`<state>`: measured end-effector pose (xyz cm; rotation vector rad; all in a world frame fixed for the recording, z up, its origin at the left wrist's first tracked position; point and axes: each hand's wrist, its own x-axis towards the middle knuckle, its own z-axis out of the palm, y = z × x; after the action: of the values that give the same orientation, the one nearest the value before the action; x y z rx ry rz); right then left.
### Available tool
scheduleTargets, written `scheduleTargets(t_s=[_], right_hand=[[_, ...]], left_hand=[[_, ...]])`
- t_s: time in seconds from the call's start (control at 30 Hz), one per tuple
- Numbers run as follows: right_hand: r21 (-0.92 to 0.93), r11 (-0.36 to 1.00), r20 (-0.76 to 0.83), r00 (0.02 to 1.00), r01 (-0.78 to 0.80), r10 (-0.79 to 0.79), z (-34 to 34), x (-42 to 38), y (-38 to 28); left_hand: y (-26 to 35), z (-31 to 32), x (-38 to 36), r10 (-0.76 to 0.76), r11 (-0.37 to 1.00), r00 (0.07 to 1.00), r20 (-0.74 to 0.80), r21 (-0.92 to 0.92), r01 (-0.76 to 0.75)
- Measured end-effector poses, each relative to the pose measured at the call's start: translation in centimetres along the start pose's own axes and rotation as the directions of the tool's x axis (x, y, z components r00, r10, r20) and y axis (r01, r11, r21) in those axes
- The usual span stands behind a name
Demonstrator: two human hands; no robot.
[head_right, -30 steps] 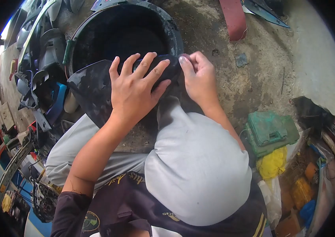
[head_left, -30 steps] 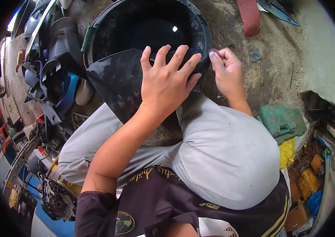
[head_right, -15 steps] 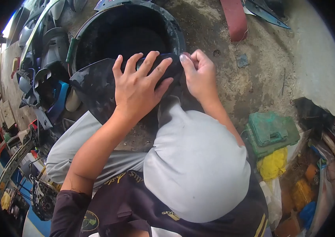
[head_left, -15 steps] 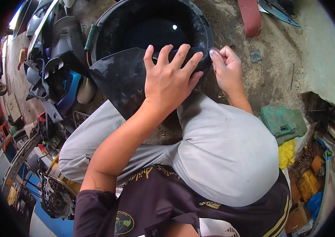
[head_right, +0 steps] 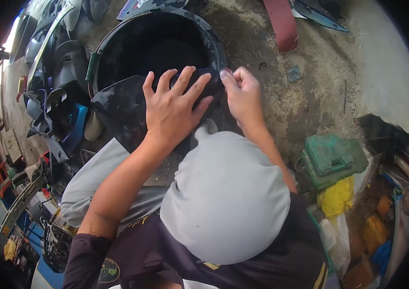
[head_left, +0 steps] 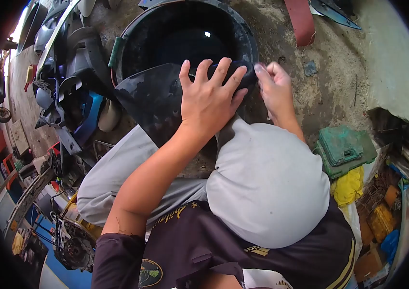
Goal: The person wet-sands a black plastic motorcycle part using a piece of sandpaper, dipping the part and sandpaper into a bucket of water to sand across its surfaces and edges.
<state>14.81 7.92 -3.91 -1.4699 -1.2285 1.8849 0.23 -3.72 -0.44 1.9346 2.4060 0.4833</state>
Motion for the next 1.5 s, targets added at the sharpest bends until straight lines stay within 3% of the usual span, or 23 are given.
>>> scheduleTargets(t_s=[0.17, 0.2, 0.3, 0.43, 0.53, 0.63, 0.77, 0.9, 1.1, 1.2, 1.3, 1.4, 1.5], right_hand=[[-0.005, 1.0, 0.027, 0.999, 0.017, -0.017, 0.2, 1.6, -0.4], [-0.05, 0.995, 0.01, 0.996, 0.083, -0.083, 0.3, 1.1, -0.2], [-0.031, 1.0, 0.002, 1.0, -0.002, 0.002, -0.4, 0.7, 0.3], [-0.028, 0.999, 0.037, 0.999, 0.025, -0.024, -0.6, 1.7, -0.1], [0.027, 0.993, 0.036, 0.992, -0.118, 0.117, -1.1, 0.3, -0.2], [0.275, 0.959, 0.034, 0.997, -0.071, 0.064, -0.4, 0.5, -1.4], [0.103, 0.992, 0.083, 0.994, -0.074, 0.065, -0.5, 0.4, -0.9], [0.048, 0.999, 0.058, 0.998, 0.024, -0.027, -0.2, 0.8, 0.0], [0.076, 0.99, 0.09, 0.99, -0.118, 0.111, -0.9, 0.2, -0.2], [-0.019, 1.0, 0.078, 0.997, -0.018, 0.02, -0.4, 1.9, 0.9], [-0.008, 0.997, 0.081, 0.994, -0.071, 0.072, -0.3, 1.2, 0.2], [0.274, 0.954, 0.117, 0.989, -0.122, 0.093, -0.3, 0.3, 0.7], [0.346, 0.934, 0.13, 0.991, -0.084, 0.041, -0.3, 0.2, -0.4]], left_hand=[[0.0, 0.0, 0.0, -0.005, 1.0, 1.0, -0.004, 0.008, 0.005], [0.0, -0.1, 0.1, -0.004, 1.0, 1.0, -0.01, -0.002, 0.003], [0.0, 0.0, 0.1, -0.003, 1.0, 1.0, -0.001, -0.002, 0.003], [0.0, -0.1, 0.1, -0.003, 1.0, 1.0, 0.003, -0.001, 0.003], [0.0, 0.0, 0.2, -0.007, 1.0, 1.0, -0.004, 0.002, 0.007], [0.1, -0.1, 0.0, -0.01, 1.0, 1.0, 0.008, -0.005, 0.01], [0.0, 0.0, 0.1, -0.013, 1.0, 1.0, -0.006, 0.0, 0.013], [0.0, 0.0, 0.1, -0.011, 1.0, 1.0, -0.001, 0.0, 0.011], [-0.2, 0.2, 0.2, 0.001, 1.0, 1.0, -0.016, -0.005, -0.001], [-0.1, 0.1, 0.0, -0.034, 0.999, 0.999, 0.006, 0.008, 0.034], [-0.1, 0.3, 0.3, -0.062, 0.998, 0.998, 0.012, 0.017, 0.062], [-0.1, 0.1, 0.1, -0.059, 0.998, 0.998, 0.008, 0.001, 0.059], [-0.2, -0.8, 0.3, -0.04, 0.999, 0.999, 0.009, -0.037, 0.04]])
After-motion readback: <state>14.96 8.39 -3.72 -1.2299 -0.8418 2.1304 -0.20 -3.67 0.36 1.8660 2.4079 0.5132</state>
